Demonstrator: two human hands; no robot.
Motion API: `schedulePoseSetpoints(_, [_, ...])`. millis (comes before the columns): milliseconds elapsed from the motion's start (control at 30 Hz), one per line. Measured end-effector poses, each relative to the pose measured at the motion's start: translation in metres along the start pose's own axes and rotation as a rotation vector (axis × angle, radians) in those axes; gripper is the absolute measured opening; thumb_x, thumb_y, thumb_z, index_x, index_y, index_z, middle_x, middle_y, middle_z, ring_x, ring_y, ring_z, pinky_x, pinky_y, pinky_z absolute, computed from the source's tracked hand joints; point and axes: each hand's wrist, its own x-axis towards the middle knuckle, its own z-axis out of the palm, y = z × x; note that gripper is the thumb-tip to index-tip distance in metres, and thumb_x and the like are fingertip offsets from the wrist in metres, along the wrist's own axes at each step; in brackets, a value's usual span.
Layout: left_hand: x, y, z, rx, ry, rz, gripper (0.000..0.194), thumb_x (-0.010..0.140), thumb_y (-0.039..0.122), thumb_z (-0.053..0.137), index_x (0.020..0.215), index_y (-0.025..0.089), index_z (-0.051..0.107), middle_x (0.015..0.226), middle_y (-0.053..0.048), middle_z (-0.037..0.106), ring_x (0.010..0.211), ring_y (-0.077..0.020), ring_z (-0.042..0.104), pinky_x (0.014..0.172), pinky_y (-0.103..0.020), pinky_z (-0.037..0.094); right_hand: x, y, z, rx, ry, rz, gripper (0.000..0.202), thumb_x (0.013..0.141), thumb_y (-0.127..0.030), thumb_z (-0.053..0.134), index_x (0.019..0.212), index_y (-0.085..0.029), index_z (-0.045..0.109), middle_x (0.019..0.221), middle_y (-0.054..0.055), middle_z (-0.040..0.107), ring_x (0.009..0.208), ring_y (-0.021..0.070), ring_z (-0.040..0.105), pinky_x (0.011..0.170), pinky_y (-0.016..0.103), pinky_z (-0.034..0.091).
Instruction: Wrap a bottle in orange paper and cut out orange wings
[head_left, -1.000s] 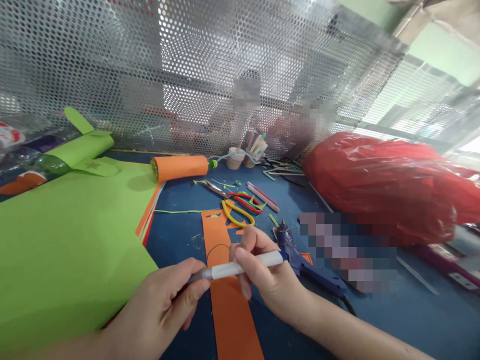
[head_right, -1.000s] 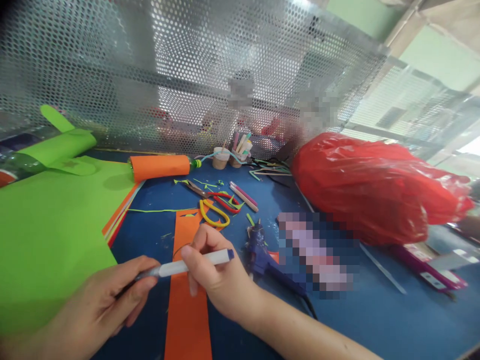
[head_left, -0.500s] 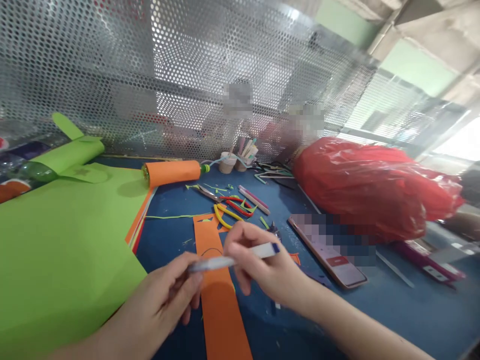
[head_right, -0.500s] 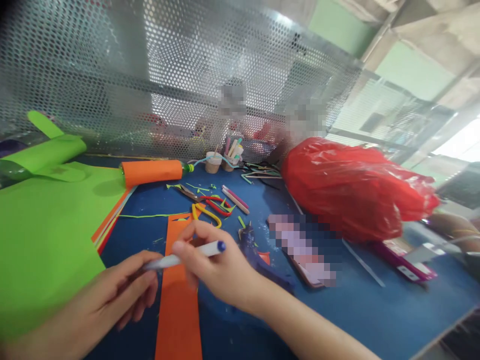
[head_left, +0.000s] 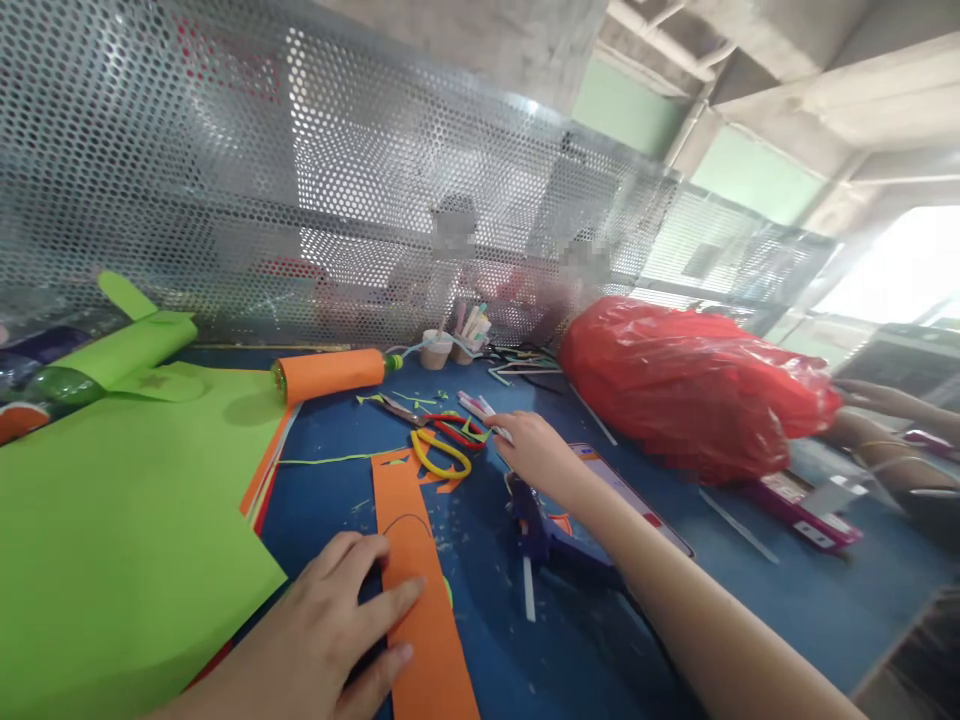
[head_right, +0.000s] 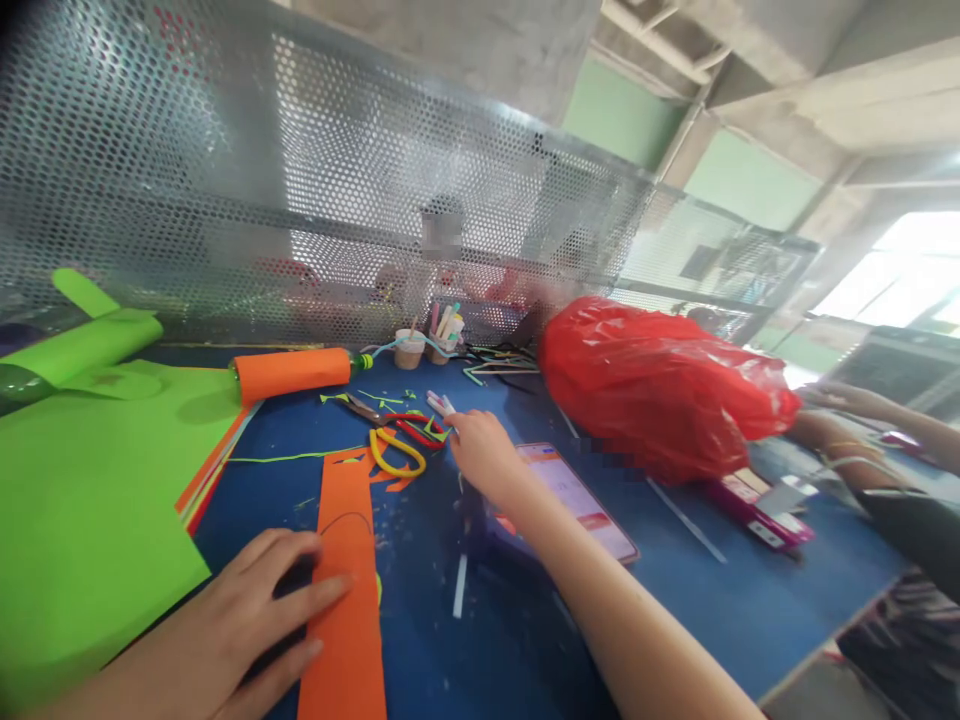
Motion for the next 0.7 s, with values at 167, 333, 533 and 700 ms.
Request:
schedulePoseSetpoints(167, [-0.001,0.001,-0.01,-0.03,-0.042,-0.041,0.031,0.087,0.027,0.051,0.11,0.023,0.072,0.112,-0.017,0.069,0.104,-0.0327,0.065,0.083,-0.043,0.058,0.009,0.0,0.0,-0.063,-0.109,-0.054,0.026,0.094,-0.03,0.058,0.117,-0.018,0.059,0.119,0.008,0.061,0.098,0.0215,0.063,0.082,0.041,0.054])
schedulePoseSetpoints(333, [-0.002,0.001,-0.011,-0.2,-0.078,-0.122,0.025,0.092,0.028,0.045,0.096,0.022,0.068,0.116,-0.012,0.064,0.107,-0.0265,0.062,0.091,-0.039,0.054,0.016,-0.011,-0.004,-0.095,-0.106,-0.108,0.028,0.094,-0.03,0.058,0.118,-0.017,0.058,0.12,0.009,0.06,0.101,0.0228,0.062,0.085,0.044,0.053])
schedulePoseSetpoints(533, [-0.01,-0.01,0.014,-0.374,-0.003,-0.265,0.022,0.087,0.022,0.051,0.108,0.024,0.057,0.127,-0.01,0.054,0.12,-0.0284,0.053,0.1,-0.049,0.046,0.032,-0.036,0.001,-0.083,-0.21,-0.105,0.028,0.094,-0.031,0.058,0.119,-0.017,0.058,0.12,0.009,0.06,0.099,0.0224,0.063,0.083,0.042,0.054])
schedulePoseSetpoints(700, [-0.005,-0.015,0.018,-0.526,0.04,-0.38,0.042,0.071,0.011,0.057,0.111,0.024,0.054,0.123,-0.009,0.05,0.108,-0.0255,0.058,0.092,-0.043,0.05,0.039,-0.048,-0.001,-0.041,-0.305,-0.081,0.029,0.094,-0.03,0.058,0.12,-0.017,0.057,0.121,0.009,0.06,0.1,0.0227,0.063,0.083,0.042,0.054])
